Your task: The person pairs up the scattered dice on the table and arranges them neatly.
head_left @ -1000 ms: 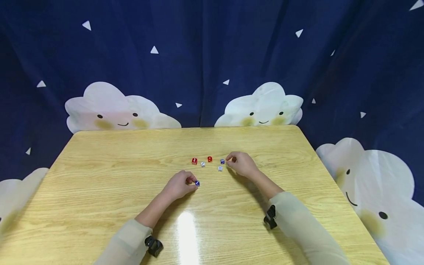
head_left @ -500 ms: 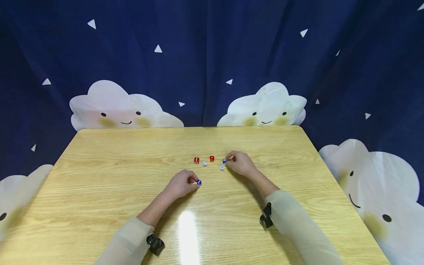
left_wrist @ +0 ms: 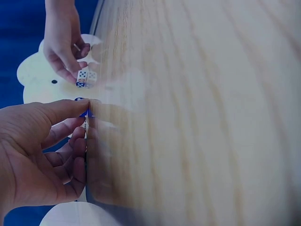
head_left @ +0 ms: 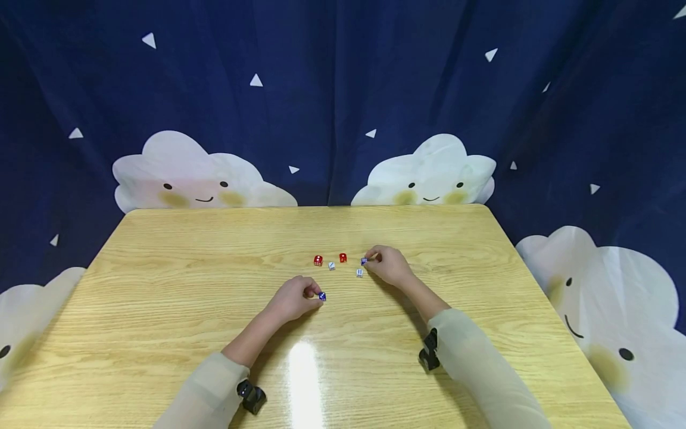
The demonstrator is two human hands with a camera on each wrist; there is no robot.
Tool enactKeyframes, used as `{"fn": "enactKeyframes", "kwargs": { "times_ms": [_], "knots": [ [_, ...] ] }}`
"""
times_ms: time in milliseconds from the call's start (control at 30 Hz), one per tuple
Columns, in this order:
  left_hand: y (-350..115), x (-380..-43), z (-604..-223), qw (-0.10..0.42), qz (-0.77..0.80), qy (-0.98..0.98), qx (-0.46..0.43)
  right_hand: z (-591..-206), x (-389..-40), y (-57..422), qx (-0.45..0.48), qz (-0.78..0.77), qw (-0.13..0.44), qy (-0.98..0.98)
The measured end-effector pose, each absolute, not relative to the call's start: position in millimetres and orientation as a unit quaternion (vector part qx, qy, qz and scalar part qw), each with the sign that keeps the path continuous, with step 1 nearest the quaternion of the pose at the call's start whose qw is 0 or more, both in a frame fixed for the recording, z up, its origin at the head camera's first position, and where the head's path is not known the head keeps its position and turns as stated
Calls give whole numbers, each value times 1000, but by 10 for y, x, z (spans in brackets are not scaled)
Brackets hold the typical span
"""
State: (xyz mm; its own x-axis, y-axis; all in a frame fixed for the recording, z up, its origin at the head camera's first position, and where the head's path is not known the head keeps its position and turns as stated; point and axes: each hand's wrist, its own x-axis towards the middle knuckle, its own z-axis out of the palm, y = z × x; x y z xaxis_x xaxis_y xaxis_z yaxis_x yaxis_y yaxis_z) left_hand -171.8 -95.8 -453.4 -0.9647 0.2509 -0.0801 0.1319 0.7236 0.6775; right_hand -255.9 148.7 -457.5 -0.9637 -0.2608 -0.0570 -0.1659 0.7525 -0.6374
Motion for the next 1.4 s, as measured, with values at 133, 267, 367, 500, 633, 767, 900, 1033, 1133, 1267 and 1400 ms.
{"fn": "enactKeyframes", "kwargs": {
  "times_ms": [133,267,367,500,633,767,900,1033,1133,1267,1400],
  "knots": [
    [-966,-1711,-4526,88,360,923,99,-4545,-2546,1516,-112,-332,77,934],
    [-970,-1707,-4524,87,360,923,100,-4511,-2524,1557,-108,-340,84,931],
    [-973,-1703,-4529,88,360,923,101,-4495,-2509,1586,-111,-341,82,930],
    [-971,-1703,-4546,89,359,924,101,-4484,-2486,1633,-113,-339,77,931],
    [-963,-1709,-4558,90,357,924,102,-4478,-2467,1678,-114,-335,73,933],
    [-961,-1718,-4556,90,356,924,102,-4460,-2459,1699,-120,-331,62,934],
    [-963,-1724,-4557,90,358,924,101,-4433,-2439,1697,-128,-333,60,932],
    [-964,-1725,-4564,88,359,924,102,-4414,-2417,1693,-134,-337,64,930],
    [-966,-1725,-4561,88,359,923,104,-4414,-2404,1698,-133,-342,62,928],
    [-969,-1721,-4548,87,360,923,106,-4428,-2375,1706,-136,-346,62,926],
    [-970,-1720,-4537,86,362,922,109,-4427,-2345,1704,-138,-345,63,926]
  ]
}}
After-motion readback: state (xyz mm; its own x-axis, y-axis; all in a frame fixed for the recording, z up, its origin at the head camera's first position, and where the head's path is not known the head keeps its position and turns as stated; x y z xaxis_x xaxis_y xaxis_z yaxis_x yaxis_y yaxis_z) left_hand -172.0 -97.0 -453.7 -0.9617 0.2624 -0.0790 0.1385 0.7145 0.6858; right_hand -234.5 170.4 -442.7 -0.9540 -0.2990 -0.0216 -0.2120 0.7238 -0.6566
